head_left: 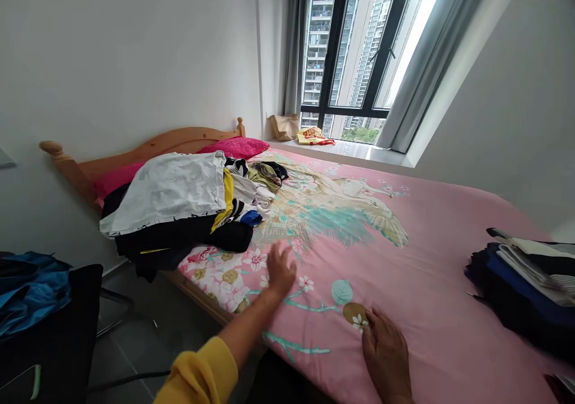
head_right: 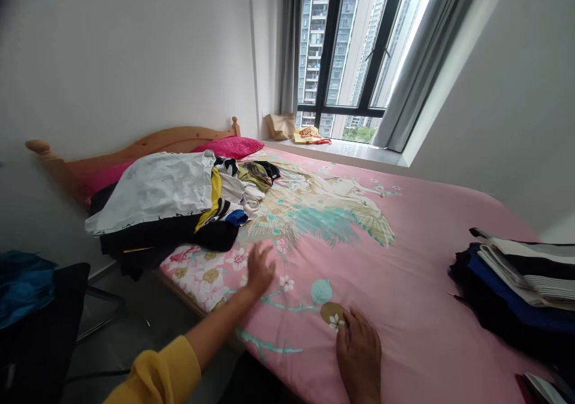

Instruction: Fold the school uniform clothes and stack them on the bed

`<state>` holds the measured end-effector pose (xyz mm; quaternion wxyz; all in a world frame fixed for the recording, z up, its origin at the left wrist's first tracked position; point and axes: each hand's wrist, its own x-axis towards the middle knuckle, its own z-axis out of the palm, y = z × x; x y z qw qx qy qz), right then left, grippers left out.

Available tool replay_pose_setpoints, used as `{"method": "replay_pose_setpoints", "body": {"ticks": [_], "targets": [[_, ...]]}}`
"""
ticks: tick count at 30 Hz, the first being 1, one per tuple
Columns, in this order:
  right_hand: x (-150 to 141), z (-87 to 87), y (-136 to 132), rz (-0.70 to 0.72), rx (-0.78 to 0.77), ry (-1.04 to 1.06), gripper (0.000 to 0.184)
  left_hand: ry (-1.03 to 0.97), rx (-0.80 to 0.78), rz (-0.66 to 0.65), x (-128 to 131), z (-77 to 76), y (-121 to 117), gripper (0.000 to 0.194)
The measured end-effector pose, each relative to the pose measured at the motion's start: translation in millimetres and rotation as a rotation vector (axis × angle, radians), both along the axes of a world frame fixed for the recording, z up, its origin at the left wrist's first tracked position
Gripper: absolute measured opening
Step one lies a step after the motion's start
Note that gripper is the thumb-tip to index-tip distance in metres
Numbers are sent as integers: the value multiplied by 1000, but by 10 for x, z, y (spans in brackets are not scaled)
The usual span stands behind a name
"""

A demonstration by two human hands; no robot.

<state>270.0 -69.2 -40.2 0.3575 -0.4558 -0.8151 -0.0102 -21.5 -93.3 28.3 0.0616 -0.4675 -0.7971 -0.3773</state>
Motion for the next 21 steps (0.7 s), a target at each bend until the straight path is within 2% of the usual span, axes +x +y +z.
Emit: {"method": "replay_pose_setpoints", "body": {"ticks": [2, 4, 7, 10, 16, 18, 21], "targets": [[-2, -11, 10, -3, 3, 4, 38, 63, -181, 155, -569, 217, 116, 48], [-2, -20, 21, -3, 7, 8, 38, 61, -363, 238, -1010, 385, 182, 51], [-5, -21, 32, -4, 8, 15, 37, 35, -440, 266, -1386, 493, 232, 47], [-7, -12, 32, -6, 8, 20, 36, 29, -467, 247, -1445, 445, 269, 47], [-3, 4, 20, 4, -21, 21, 37, 119, -448, 98, -1164, 244, 205, 37], [-3, 6, 18, 3, -35, 25, 38, 165, -410, 98, -1163, 267, 146, 37], [-5, 5, 18, 5, -51, 28, 38, 221, -326, 194, -1330, 407, 78, 50]]}}
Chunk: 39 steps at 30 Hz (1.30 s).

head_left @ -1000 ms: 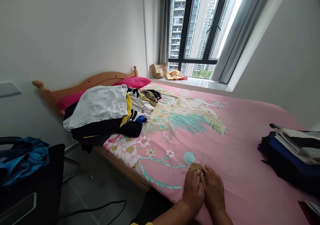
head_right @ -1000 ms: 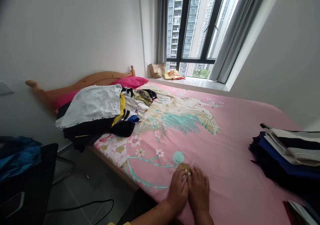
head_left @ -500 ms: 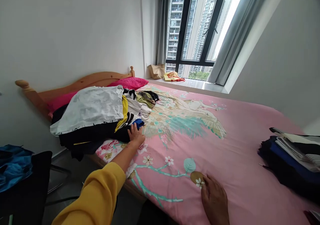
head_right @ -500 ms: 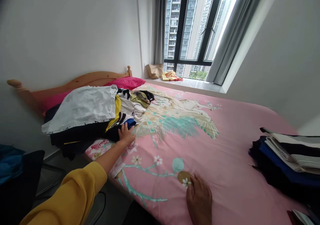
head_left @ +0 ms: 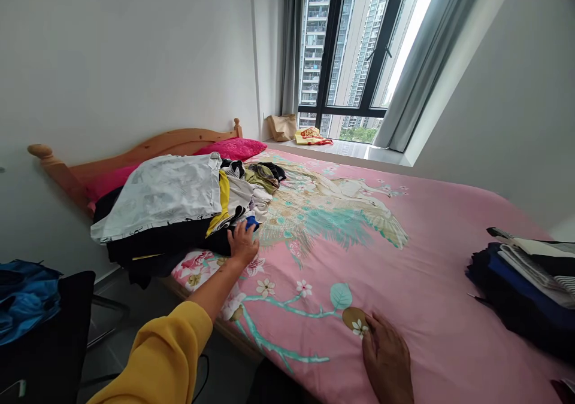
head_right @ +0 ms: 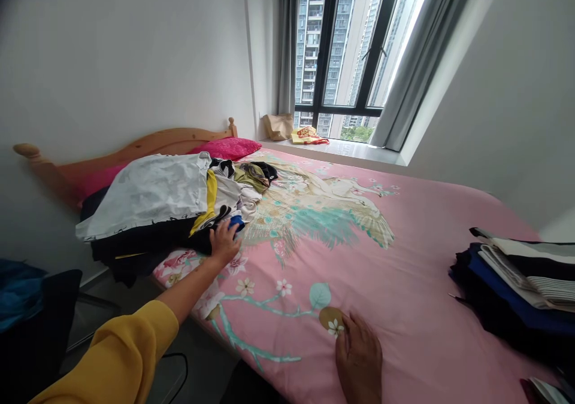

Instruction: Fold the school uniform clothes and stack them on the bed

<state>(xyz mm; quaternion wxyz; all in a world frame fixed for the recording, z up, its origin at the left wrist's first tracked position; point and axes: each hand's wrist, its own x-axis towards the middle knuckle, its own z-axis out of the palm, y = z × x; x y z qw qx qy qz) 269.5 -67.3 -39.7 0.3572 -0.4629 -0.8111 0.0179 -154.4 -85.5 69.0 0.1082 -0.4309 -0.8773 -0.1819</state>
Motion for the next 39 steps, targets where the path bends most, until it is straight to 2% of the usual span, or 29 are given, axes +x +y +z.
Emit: {"method": "replay_pose_setpoints", "body": {"ticks": [2, 4, 7, 11, 16, 19, 22, 24, 26, 30, 32, 35, 37, 39], "targets": [[-1, -2, 2, 0, 6, 0, 38, 11, 42, 74, -179, 125, -16, 54], [-1, -4, 6, -5, 18, 0, 37, -103, 93, 102, -356, 245, -6, 49], [-2, -5, 10, -17, 32, -8, 37, -359, 200, 64, -542, 392, 50, 34], [-9, -1, 10, -21, 24, -14, 37, -542, 349, 27, -625, 561, 168, 24], [-23, 5, 6, -29, 19, -15, 36, -760, 655, -62, -537, 818, 308, 36], [-24, -1, 3, -37, 29, -22, 37, -830, 808, -161, -364, 981, 352, 40], [-25, -16, -2, -30, 38, -39, 37, -874, 867, -267, -107, 1065, 363, 42], [-26, -28, -5, -30, 40, -53, 37, -898, 851, -338, 106, 1024, 365, 43], [-26, -38, -8, -32, 38, -66, 37, -914, 801, -402, 347, 887, 361, 42], [-11, -44, -6, -30, 18, -74, 38, -890, 611, -490, 825, 436, 266, 34], [1, -41, -3, -20, 15, -67, 38, -840, 519, -515, 972, 228, 155, 24], [8, -34, -2, -13, 17, -58, 38, -731, 485, -517, 916, 63, -54, 27], [4, -27, -6, -22, 18, -53, 38, -580, 493, -452, 677, 72, -190, 38], [-3, -23, -10, -30, 21, -48, 38, -335, 461, -278, 343, 159, -310, 46]]}}
